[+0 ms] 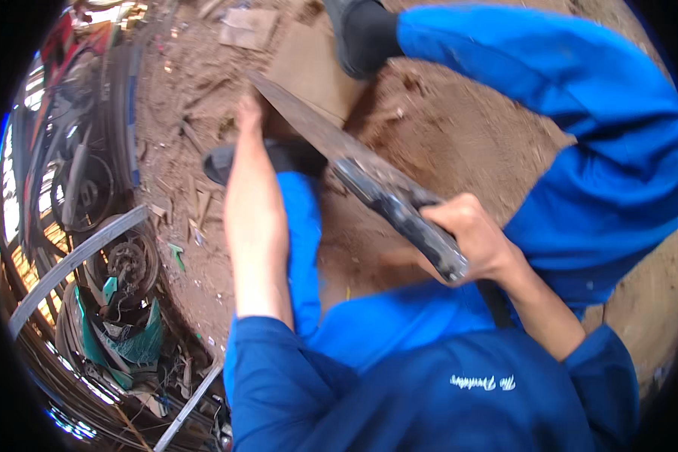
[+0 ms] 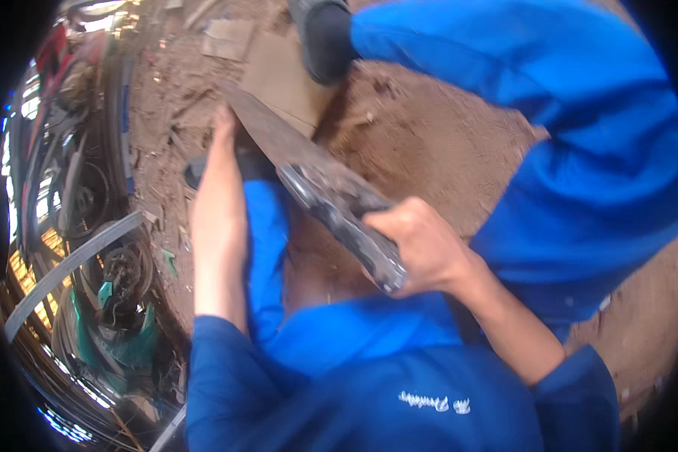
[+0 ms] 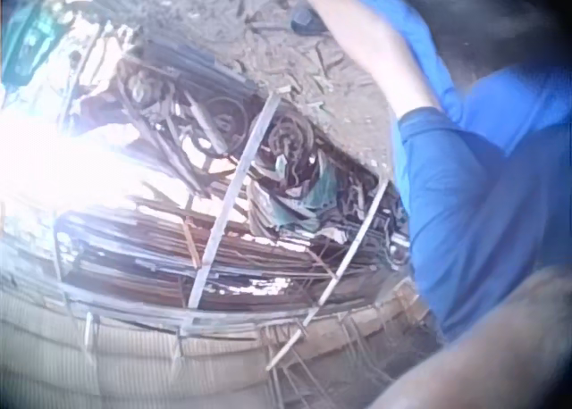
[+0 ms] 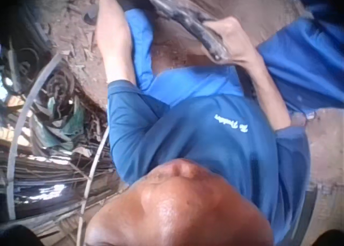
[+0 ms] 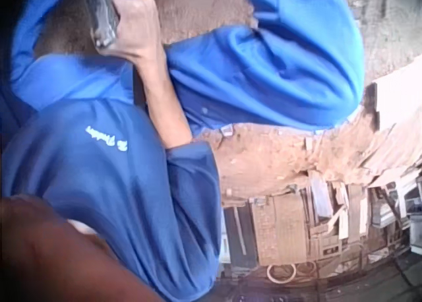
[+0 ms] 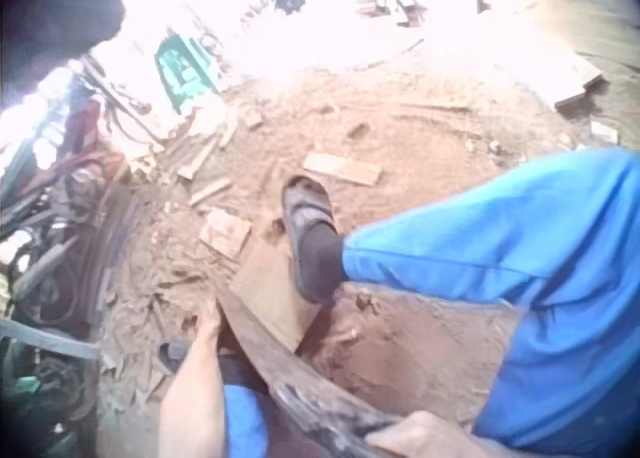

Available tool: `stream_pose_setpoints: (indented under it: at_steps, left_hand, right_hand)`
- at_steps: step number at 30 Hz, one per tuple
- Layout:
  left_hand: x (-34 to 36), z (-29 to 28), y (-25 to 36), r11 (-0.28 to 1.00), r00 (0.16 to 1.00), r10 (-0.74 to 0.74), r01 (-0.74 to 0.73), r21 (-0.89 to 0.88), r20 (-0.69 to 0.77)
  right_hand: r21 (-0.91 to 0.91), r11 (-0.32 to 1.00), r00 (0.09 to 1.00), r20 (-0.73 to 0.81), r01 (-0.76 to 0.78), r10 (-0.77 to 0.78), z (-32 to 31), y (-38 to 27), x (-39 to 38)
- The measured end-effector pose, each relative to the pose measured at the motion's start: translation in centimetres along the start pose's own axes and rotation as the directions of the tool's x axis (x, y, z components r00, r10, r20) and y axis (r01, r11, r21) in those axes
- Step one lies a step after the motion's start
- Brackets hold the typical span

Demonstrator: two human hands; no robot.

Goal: The person saws a piece of wood using a hand saw while sitting on the ground.

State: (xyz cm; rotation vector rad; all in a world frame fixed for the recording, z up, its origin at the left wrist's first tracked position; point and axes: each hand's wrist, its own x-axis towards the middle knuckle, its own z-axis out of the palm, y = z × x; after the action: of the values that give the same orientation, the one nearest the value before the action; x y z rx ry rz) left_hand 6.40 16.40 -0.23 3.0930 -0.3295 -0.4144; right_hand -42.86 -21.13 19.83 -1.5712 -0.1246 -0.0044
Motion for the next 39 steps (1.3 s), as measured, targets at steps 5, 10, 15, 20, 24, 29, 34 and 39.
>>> stream_pose_setpoints:
  at_steps: [5,10,15,20,24,29,34,39]
  left_hand:
    - [-2.7,6.6,10.7,0.994,0.998,0.007,0.000,-0.107,0.061]
    - [-4.5,1.9,10.9,0.998,0.998,0.039,-0.036,0.051,-0.052]
    - [-3.5,0.8,6.0,0.990,0.991,0.116,-0.120,-0.070,-0.061]
    - [-1.9,3.0,9.0,1.000,1.000,0.000,0.000,0.018,-0.003]
    - [2.4,1.7,5.0,0.987,0.986,0.163,-0.163,0.010,-0.036]
    - [-1.3,6.0,8.1,0.988,0.996,0.090,-0.087,-0.127,0.023]
    - [-0.2,3.1,7.1,0.998,0.998,0.058,-0.057,0.042,-0.038]
    - [-0.6,4.9,7.8,0.996,0.996,0.086,-0.085,-0.027,0.002]
  right_hand:
    - [-0.130,0.980,0.988,-0.052,-0.153,0.147,-0.1,2.4,-3.9]
    - [-0.097,0.994,0.998,-0.040,-0.059,0.056,-1.0,4.2,-1.3]
    - [-0.131,0.991,0.997,-0.066,0.023,-0.032,3.2,5.0,4.4]
    - [-0.075,0.991,0.994,-0.023,-0.107,0.106,-1.3,2.0,-3.5]
    - [-0.126,0.989,0.997,-0.024,0.072,-0.076,0.0,5.6,1.6]
    - [-0.181,0.982,0.996,-0.083,-0.056,0.041,2.1,5.4,2.6]
    - [-0.024,0.995,0.994,-0.040,-0.102,0.101,-1.5,3.0,-2.1]
    - [-0.105,0.992,0.995,-0.079,-0.066,0.058,1.6,6.2,5.1]
